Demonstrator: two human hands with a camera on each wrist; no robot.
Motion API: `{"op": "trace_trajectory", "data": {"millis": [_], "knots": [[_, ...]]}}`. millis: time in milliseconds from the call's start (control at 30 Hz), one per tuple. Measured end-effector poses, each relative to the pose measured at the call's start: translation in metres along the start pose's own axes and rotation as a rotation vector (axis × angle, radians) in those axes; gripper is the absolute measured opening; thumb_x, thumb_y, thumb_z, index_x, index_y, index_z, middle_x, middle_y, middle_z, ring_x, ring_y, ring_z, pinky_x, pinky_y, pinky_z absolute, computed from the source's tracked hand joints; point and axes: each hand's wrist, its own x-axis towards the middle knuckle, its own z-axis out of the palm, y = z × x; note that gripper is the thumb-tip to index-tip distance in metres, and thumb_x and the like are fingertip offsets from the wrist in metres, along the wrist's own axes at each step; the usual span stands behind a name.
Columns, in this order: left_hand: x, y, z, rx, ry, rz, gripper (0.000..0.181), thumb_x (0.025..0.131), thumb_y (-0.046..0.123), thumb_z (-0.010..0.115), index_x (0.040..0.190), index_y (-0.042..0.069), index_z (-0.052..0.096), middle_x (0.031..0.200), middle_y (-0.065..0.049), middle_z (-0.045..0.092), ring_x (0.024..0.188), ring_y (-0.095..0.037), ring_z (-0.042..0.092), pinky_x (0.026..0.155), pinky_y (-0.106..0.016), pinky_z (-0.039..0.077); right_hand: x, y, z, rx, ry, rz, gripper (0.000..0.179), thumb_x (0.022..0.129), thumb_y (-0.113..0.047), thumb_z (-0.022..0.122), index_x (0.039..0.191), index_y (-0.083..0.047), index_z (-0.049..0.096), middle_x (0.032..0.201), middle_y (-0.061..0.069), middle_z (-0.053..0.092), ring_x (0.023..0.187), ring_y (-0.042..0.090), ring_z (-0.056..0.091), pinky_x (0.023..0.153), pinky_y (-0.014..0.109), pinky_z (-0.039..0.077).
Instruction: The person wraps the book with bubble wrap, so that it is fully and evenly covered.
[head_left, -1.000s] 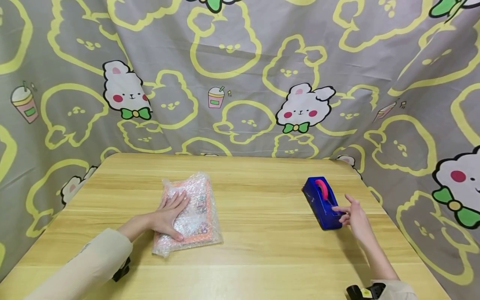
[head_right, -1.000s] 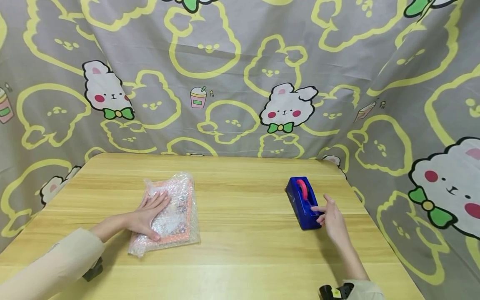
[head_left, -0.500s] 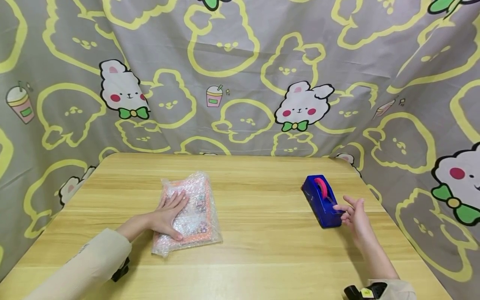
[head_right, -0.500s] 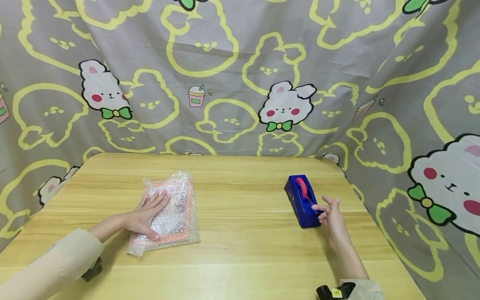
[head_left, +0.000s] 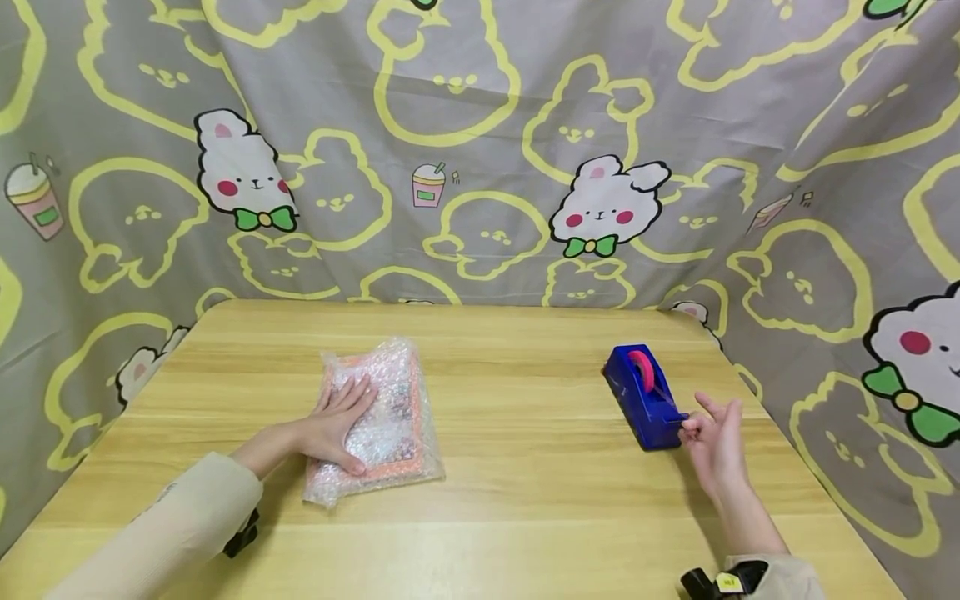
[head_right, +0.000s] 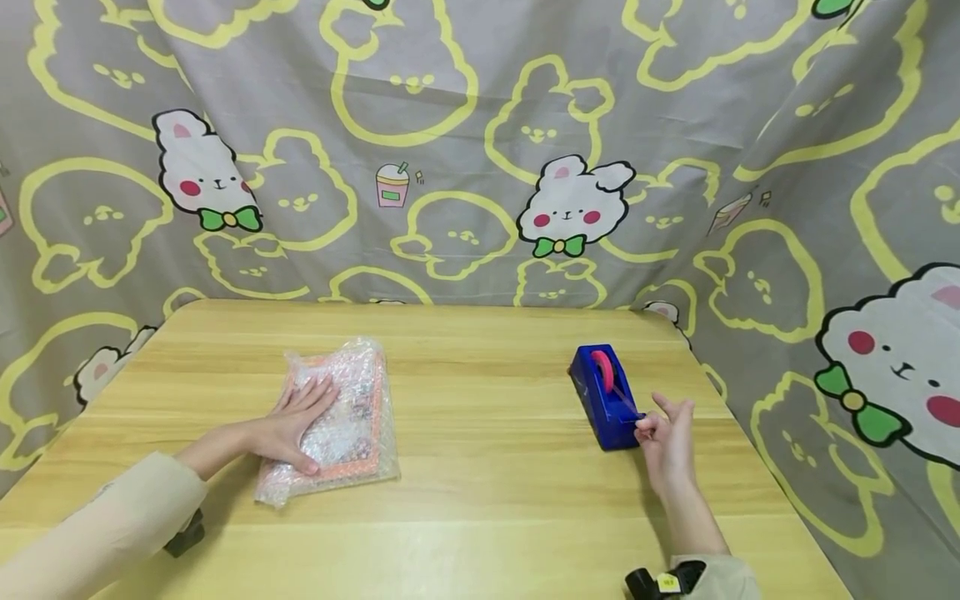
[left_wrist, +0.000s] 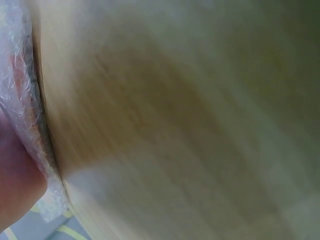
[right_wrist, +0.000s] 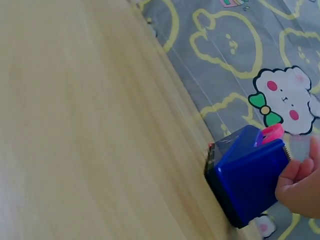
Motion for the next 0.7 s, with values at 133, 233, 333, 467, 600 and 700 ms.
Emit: {"op": "trace_trajectory", "data": {"millis": [133,233,333,467,600,700], "knots": [[0.001,0.000,0.000,-0.011,0.006,0.002,0.121,0.065,0.060,0.070,0.142,-0.009,0.006,0.144,-0.034,-0.007,0.131,-0.052,-0.009,0.100,-0.065,-0.012,-0.002,-0.002,-0.001,0.066,0.025,0.017,0.040,0.096,-0.046,0.026,0.113,-0.013,0.038,0.061,0.002,0.058,0.060,0.013,0.051,0.067,0.023,0.039],[0.000,0.000,0.000,-0.025,0.004,-0.001,0.121,0.065,0.059,0.071,0.142,-0.009,0.006,0.145,-0.034,-0.008,0.131,-0.052,-0.009,0.100,-0.065,-0.011,-0.005,-0.005,-0.003,-0.133,0.068,0.001,0.022,0.097,-0.035,0.037,0.105,-0.021,0.052,0.062,-0.003,0.060,0.060,0.008,0.049,0.062,0.019,0.037],[0.000,0.000,-0.001,-0.031,0.002,-0.002,0.121,0.065,0.058,0.071,0.142,-0.008,0.006,0.145,-0.034,-0.008,0.131,-0.052,-0.010,0.100,-0.065,-0.011,-0.009,-0.006,-0.006,-0.420,0.150,-0.006,0.013,0.095,-0.028,0.047,0.093,-0.032,0.060,0.062,-0.011,0.062,0.060,0.002,0.049,0.058,0.016,0.037],[0.000,0.000,-0.001,-0.034,0.005,-0.001,0.121,0.065,0.058,0.071,0.142,-0.008,0.005,0.145,-0.034,-0.008,0.131,-0.052,-0.010,0.100,-0.065,-0.012,-0.012,-0.007,-0.011,-0.713,0.218,0.035,0.011,0.091,-0.027,0.056,0.089,-0.037,0.058,0.064,-0.017,0.065,0.054,-0.001,0.046,0.052,0.017,0.036],[0.000,0.000,-0.001,-0.045,0.005,-0.001,0.120,0.065,0.057,0.071,0.142,-0.008,0.005,0.145,-0.033,-0.008,0.131,-0.052,-0.011,0.100,-0.065,-0.012,-0.015,-0.008,-0.016,-0.853,0.208,0.067,0.006,0.092,-0.029,0.054,0.090,-0.034,0.055,0.069,-0.021,0.066,0.054,-0.001,0.042,0.049,0.018,0.035],[0.000,0.000,0.000,-0.042,0.003,0.000,0.120,0.065,0.058,0.071,0.142,-0.007,0.005,0.145,-0.033,-0.008,0.131,-0.051,-0.010,0.100,-0.065,-0.012,-0.017,-0.010,-0.017,-0.893,0.194,0.061,0.007,0.094,-0.030,0.050,0.091,-0.031,0.056,0.073,-0.024,0.066,0.057,0.001,0.046,0.051,0.019,0.038]]}}
